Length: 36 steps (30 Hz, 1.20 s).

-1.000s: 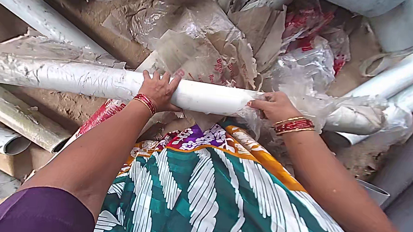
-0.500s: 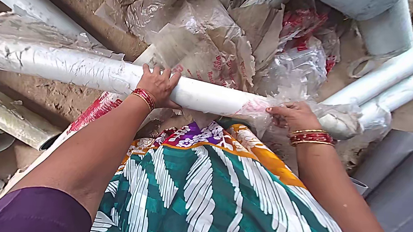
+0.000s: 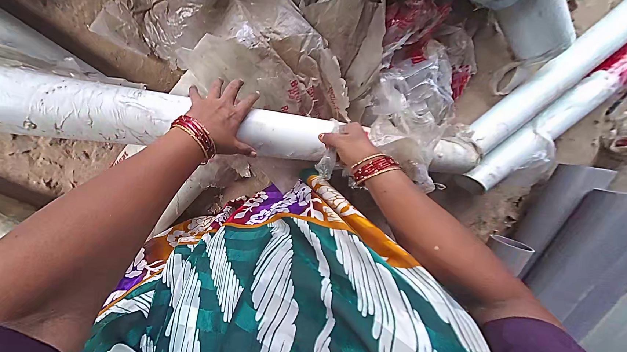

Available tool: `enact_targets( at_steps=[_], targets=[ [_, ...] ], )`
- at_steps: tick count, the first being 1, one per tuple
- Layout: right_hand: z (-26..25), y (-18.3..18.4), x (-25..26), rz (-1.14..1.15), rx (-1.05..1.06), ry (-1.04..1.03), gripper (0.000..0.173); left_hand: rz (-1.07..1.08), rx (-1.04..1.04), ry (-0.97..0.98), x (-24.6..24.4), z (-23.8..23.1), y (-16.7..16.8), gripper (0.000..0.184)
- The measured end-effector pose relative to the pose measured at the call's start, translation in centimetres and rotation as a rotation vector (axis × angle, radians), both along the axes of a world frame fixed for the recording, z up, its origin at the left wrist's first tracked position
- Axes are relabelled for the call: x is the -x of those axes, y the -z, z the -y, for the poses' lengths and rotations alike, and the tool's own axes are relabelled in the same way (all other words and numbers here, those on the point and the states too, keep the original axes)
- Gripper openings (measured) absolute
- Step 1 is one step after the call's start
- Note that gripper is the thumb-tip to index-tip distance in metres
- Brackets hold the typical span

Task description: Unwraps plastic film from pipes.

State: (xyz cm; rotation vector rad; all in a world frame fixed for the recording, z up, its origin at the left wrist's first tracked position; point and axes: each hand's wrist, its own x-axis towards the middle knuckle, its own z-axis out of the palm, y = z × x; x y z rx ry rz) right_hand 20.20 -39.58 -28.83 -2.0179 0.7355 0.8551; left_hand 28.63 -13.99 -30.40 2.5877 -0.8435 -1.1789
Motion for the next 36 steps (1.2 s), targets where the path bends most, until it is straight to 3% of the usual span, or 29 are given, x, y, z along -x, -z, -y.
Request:
enact_targets(
  at_steps=[4, 7, 10, 14, 17, 21, 23, 25, 26, 27, 29, 32, 33, 35, 36],
  targets=[
    [-0.5, -1.1, 0.3, -0.015, -0.105, -0.266, 0.03, 0.074, 0.249, 0.112, 3.4, 2.3, 0.0, 0.117],
    [-1.6, -2.5, 0.5, -0.043, -0.165, -0.501, 0.041, 0.057, 0.178, 0.149, 4.6, 4.0, 0.3, 0.123],
    [-0.9, -4.3, 0.6, -0.012, -0.157, -0.536, 0.043, 0.154, 0.091, 0.154, 4.4, 3.2, 1.3, 0.11],
    [3.2, -5.9, 2.1, 0.066, -0.087, -0.441, 0.035, 0.193, 0.009, 0.12, 3.5, 2.3, 1.2, 0.106],
    [4.6, -6.9, 4.2, 0.17, -0.164, -0.316, 0.03, 0.244, 0.031, 0.11, 4.4, 1.9, 1.6, 0.104],
    [10.4, -11.9, 8.0, 0.348, -0.283, -0.01, 0.036, 0.211, -0.001, 0.12, 3.7, 2.2, 1.4, 0.104],
    [15.8, -15.9, 10.8, 0.45, -0.169, 0.159, 0.035, 0.167, -0.035, 0.111, 2.8, 2.5, 1.3, 0.107],
    [19.5, -18.2, 12.5, 0.523, 0.141, 0.252, 0.028, 0.111, -0.068, 0.091, 1.3, 3.2, 1.2, 0.106],
    [20.4, -18.4, 12.6, 0.529, 0.288, 0.199, 0.022, 0.072, -0.091, 0.074, 0.4, 3.7, 1.1, 0.106],
    [20.3, -18.5, 12.2, 0.503, 0.409, 0.09, 0.021, 0.025, -0.108, 0.053, -0.4, 4.3, 0.9, 0.105],
    [17.4, -16.9, 10.0, 0.451, 0.521, -0.202, 0.037, -0.047, -0.122, 0.026, -1.4, 5.0, 0.7, 0.105],
    [10.2, -10.3, 5.4, 0.473, 0.455, -0.56, 0.03, -0.043, -0.109, 0.018, -1.2, 4.7, 1.0, 0.107],
    [7.6, -8.0, 3.9, 0.399, 0.461, -0.626, 0.036, -0.029, -0.106, 0.021, -1.1, 4.5, 1.0, 0.108],
    [3.2, -4.7, 1.2, 0.1, 0.523, -0.653, 0.083, -0.006, -0.096, 0.032, -0.8, 4.3, 1.0, 0.108],
    [2.0, -3.3, 0.4, -0.036, 0.583, -0.669, 0.098, 0.009, -0.089, 0.036, -0.6, 4.1, 1.0, 0.108]
  ],
)
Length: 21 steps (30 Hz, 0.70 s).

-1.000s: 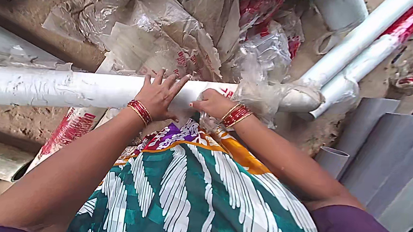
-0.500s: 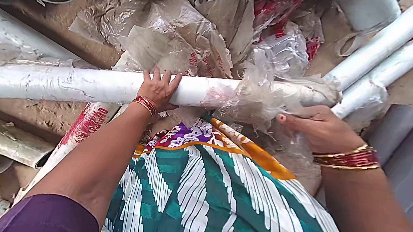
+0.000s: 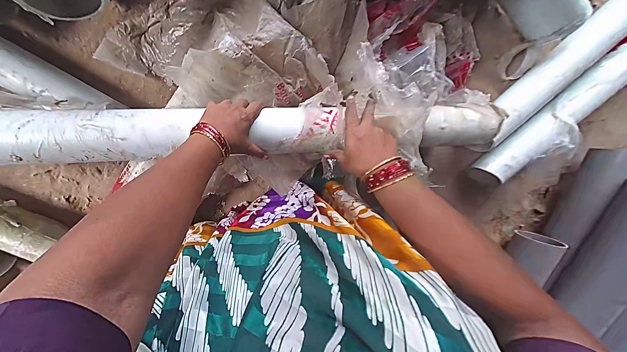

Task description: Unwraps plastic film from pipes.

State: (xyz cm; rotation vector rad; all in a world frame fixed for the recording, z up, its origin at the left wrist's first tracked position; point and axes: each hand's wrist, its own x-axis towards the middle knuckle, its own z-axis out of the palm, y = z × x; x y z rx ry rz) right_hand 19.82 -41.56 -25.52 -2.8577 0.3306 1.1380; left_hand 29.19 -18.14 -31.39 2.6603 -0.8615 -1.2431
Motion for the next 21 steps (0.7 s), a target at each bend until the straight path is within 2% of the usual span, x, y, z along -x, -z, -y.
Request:
enact_targets(
  at_steps=[1, 3, 5, 7, 10, 14, 18, 21],
  targets=[
    [-0.4, 1.1, -0.1, -0.07, 0.09, -0.02, 0.095, 0.019, 0.009, 0.002, 0.6, -0.3, 0.0, 0.108],
    [0.7, 1.3, 0.2, -0.04, 0.164, -0.092, 0.063, 0.079, 0.041, 0.011, 1.5, -0.8, 0.2, 0.109],
    [3.4, -0.4, 0.8, 0.019, 0.151, -0.182, 0.029, 0.136, 0.075, 0.004, 2.7, -1.2, 0.4, 0.108],
    [7.0, -1.6, 2.6, 0.097, 0.076, -0.319, 0.012, 0.205, 0.128, 0.005, 4.2, -1.8, 0.7, 0.105],
    [9.5, -2.4, 5.6, 0.38, -0.032, -0.468, 0.005, 0.326, 0.23, -0.006, 6.0, -2.5, 1.4, 0.1],
    [11.1, -4.1, 8.9, 0.562, 0.023, -0.525, 0.001, 0.409, 0.309, -0.003, 6.9, -3.5, 1.7, 0.098],
    [14.3, -8.2, 12.8, 0.457, 0.16, -0.394, 0.007, 0.355, 0.29, 0.018, 6.6, -3.4, 1.5, 0.099],
    [14.6, -9.7, 13.8, 0.444, 0.205, -0.352, 0.006, 0.282, 0.24, 0.047, 6.2, -2.9, 1.0, 0.101]
  ],
)
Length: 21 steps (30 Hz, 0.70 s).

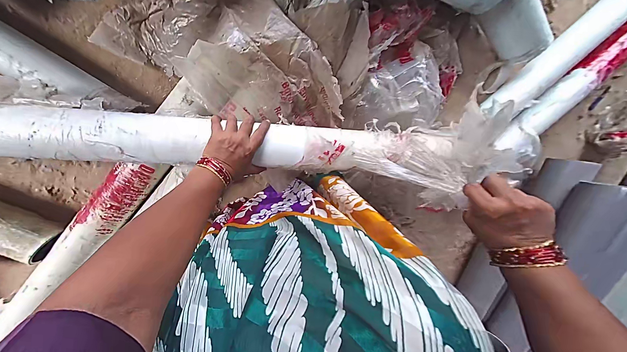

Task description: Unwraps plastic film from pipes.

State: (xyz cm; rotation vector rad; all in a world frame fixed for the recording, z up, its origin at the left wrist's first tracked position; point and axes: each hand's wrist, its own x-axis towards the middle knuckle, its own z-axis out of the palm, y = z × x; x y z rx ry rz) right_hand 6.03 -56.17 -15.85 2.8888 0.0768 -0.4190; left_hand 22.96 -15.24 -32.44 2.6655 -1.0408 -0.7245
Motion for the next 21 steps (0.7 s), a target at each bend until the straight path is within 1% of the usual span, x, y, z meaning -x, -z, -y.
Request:
enact_targets(
  at_steps=[2, 4, 5, 7, 9, 13, 15, 17, 19, 21],
  targets=[
    [-1.0, 0.2, -0.6, -0.008, -0.052, 0.107, 0.009, -0.04, -0.038, 0.019, 0.2, -0.3, -0.1, 0.101],
    [-2.0, -0.1, -1.9, -0.014, -0.154, 0.242, 0.013, -0.031, -0.017, 0.028, 0.6, -0.3, 0.1, 0.1],
    [-2.7, -0.3, -2.8, 0.008, -0.201, 0.26, 0.014, -0.011, -0.01, 0.028, 0.5, -0.2, 0.2, 0.099],
    [-5.0, -1.3, -4.1, 0.039, -0.266, 0.215, 0.016, -0.036, -0.055, 0.016, 0.8, 0.0, -0.2, 0.101],
    [-7.7, -2.4, -5.5, 0.066, -0.284, 0.126, 0.017, -0.061, -0.087, -0.017, 0.0, 0.1, -1.0, 0.103],
    [-12.1, -5.3, -6.7, 0.158, -0.293, -0.027, 0.019, -0.068, -0.042, -0.078, -2.4, -0.2, -1.9, 0.108],
    [-13.7, -6.2, -6.9, 0.218, -0.328, -0.054, 0.019, -0.053, -0.019, -0.097, -3.2, -0.6, -2.4, 0.11],
    [-14.9, -5.8, -6.6, 0.256, -0.406, -0.044, 0.017, -0.048, -0.019, -0.125, -3.1, -0.8, -2.9, 0.11],
    [-14.7, -5.4, -6.1, 0.275, -0.504, 0.094, 0.017, -0.038, -0.033, -0.144, -3.4, -0.8, -3.0, 0.108],
    [-13.9, -5.3, -4.9, 0.233, -0.558, 0.31, 0.017, -0.023, -0.026, -0.138, -3.3, -1.1, -2.3, 0.107]
  ],
)
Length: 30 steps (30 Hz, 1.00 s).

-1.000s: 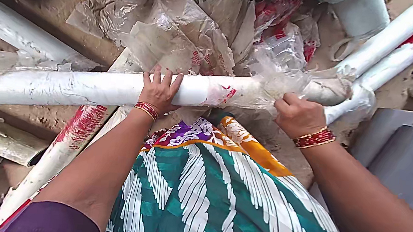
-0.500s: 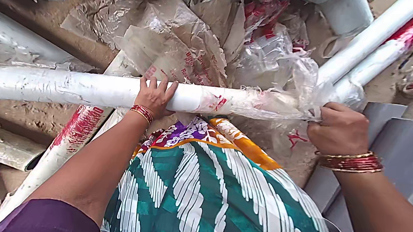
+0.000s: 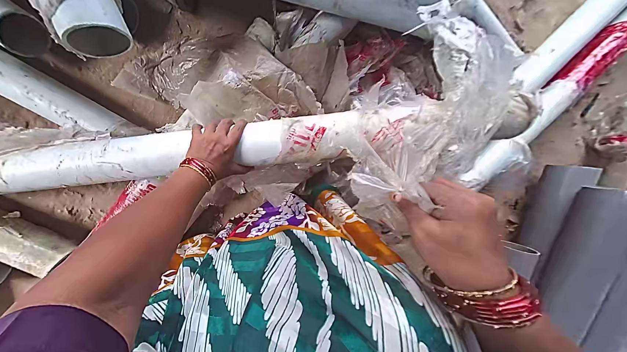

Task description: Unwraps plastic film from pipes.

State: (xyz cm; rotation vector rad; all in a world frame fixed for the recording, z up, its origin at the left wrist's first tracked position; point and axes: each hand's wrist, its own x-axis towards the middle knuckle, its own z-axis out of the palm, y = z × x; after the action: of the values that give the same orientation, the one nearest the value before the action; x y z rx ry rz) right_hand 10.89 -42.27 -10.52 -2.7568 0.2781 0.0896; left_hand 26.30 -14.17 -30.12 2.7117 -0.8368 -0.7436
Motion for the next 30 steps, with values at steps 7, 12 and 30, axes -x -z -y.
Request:
enact_targets(
  at_steps=[7, 12, 30],
  targets=[
    [4.9, 4.9, 3.1, -0.414, -0.119, 0.364, 0.024, 0.127, -0.014, 0.108, 3.0, 0.1, 2.9, 0.099],
    [9.7, 9.6, 0.2, -0.357, -0.124, 0.657, 0.038, 0.174, -0.048, 0.122, 4.9, 0.3, 3.5, 0.093],
    [-1.0, 10.7, -10.0, -0.386, -0.512, 0.806, 0.039, -0.115, -0.206, -0.034, 1.7, 3.5, 0.8, 0.108]
  ],
)
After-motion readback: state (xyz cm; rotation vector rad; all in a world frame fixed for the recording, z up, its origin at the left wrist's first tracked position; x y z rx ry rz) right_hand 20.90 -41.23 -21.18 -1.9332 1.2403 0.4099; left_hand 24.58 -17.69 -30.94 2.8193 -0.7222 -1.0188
